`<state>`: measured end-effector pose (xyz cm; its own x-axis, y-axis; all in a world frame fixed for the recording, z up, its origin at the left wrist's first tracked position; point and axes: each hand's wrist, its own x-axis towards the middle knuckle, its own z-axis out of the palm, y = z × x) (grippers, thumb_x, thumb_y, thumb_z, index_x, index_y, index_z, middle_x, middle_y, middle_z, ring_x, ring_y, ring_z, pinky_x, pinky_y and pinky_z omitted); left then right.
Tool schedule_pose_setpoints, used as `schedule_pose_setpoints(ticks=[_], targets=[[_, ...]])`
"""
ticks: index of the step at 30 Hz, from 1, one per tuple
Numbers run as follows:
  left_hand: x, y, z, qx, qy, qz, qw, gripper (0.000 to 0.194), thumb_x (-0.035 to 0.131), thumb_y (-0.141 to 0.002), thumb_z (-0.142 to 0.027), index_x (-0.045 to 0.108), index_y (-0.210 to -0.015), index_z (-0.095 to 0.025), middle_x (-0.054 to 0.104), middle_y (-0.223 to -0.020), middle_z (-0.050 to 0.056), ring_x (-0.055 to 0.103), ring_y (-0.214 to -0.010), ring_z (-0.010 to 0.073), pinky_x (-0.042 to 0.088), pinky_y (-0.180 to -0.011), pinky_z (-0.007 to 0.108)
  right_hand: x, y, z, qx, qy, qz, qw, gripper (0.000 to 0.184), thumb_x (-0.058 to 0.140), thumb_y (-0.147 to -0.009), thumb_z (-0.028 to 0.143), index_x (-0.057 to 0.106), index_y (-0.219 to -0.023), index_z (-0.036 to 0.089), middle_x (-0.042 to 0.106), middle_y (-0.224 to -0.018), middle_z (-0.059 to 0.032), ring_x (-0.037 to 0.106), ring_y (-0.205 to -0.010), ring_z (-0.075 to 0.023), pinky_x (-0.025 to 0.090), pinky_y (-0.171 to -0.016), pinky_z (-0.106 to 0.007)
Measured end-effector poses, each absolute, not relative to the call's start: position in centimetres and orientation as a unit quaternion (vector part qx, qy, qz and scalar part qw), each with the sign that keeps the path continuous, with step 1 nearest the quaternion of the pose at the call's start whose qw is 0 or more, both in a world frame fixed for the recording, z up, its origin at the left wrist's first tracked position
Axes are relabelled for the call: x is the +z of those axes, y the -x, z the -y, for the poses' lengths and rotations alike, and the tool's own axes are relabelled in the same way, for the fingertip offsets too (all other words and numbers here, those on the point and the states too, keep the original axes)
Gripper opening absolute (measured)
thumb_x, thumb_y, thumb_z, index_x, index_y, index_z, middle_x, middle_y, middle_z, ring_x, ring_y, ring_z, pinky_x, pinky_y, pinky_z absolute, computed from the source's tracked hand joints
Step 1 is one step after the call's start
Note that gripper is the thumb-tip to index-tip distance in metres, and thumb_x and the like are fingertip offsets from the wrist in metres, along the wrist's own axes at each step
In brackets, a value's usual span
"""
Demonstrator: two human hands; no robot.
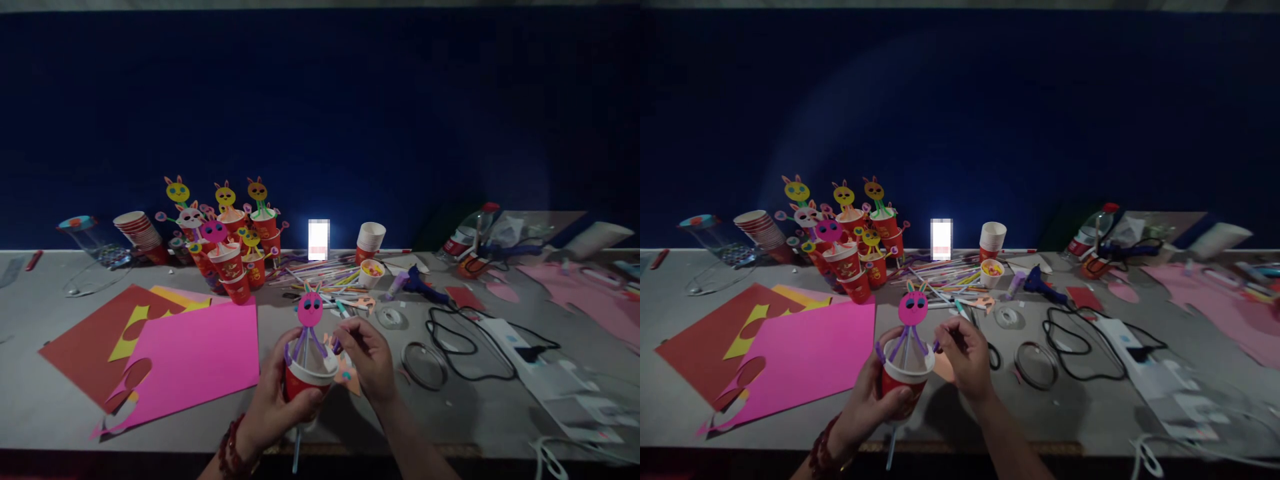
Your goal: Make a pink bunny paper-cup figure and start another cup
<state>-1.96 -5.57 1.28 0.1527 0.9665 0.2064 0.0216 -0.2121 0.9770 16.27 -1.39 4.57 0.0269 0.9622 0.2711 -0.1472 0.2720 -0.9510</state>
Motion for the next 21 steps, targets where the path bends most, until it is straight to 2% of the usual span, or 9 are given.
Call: schedule_pose_setpoints(ticks=[8,13,18,21], targets=[[1.46,1.94,5.56,0.501,-0.589,-0.419,0.476,0.075,0.073,-0.076,-0.046,0.044,-0.141,-0.022,0.05,-0.143,0.013,0.049,-0.13,0.0355,0.041,-0.109,0.047,4.07,-16.37,1.21,0.487,0.354,0.52,0.606,0.02,0.065,-0.089,0.035,0.065,-0.077,0.019,0.062,-0.066,0.0003,0.058,-0.062,-0.0131,0.047,-0.061,-0.024],[1.29,2.01,5.64,0.494,-0.6,-0.424,0.466,0.076,0.074,-0.075,-0.046,0.043,-0.141,-0.022,0.048,-0.144,0.014,0.047,-0.132,0.0364,0.039,-0.11,0.049,4.58,-16.32,1.17,0.461,0.381,0.523,0.607,0.025,0.065,-0.088,0.031,0.063,-0.067,0.018,0.06,-0.062,0.0009,0.057,-0.06,-0.0128,0.047,-0.061,-0.024],[1.61,1.8,5.64,0.491,-0.597,-0.414,0.481,0.076,0.072,-0.077,-0.046,0.041,-0.142,-0.021,0.047,-0.145,0.014,0.048,-0.13,0.036,0.039,-0.11,0.049,4.87,-16.62,1.22,0.474,0.381,0.527,0.593,0.026,0.061,-0.09,0.035,0.065,-0.071,0.018,0.062,-0.066,-0.0008,0.058,-0.062,-0.0133,0.047,-0.061,-0.024],[1.61,1.68,5.55,0.492,-0.6,-0.405,0.484,0.076,0.072,-0.077,-0.045,0.041,-0.142,-0.021,0.047,-0.145,0.014,0.048,-0.13,0.0356,0.038,-0.11,0.049,4.8,-16.75,1.24,0.488,0.395,0.525,0.575,0.022,0.067,-0.085,0.035,0.062,-0.073,0.018,0.063,-0.067,0.0,0.058,-0.06,-0.0126,0.047,-0.059,-0.023]])
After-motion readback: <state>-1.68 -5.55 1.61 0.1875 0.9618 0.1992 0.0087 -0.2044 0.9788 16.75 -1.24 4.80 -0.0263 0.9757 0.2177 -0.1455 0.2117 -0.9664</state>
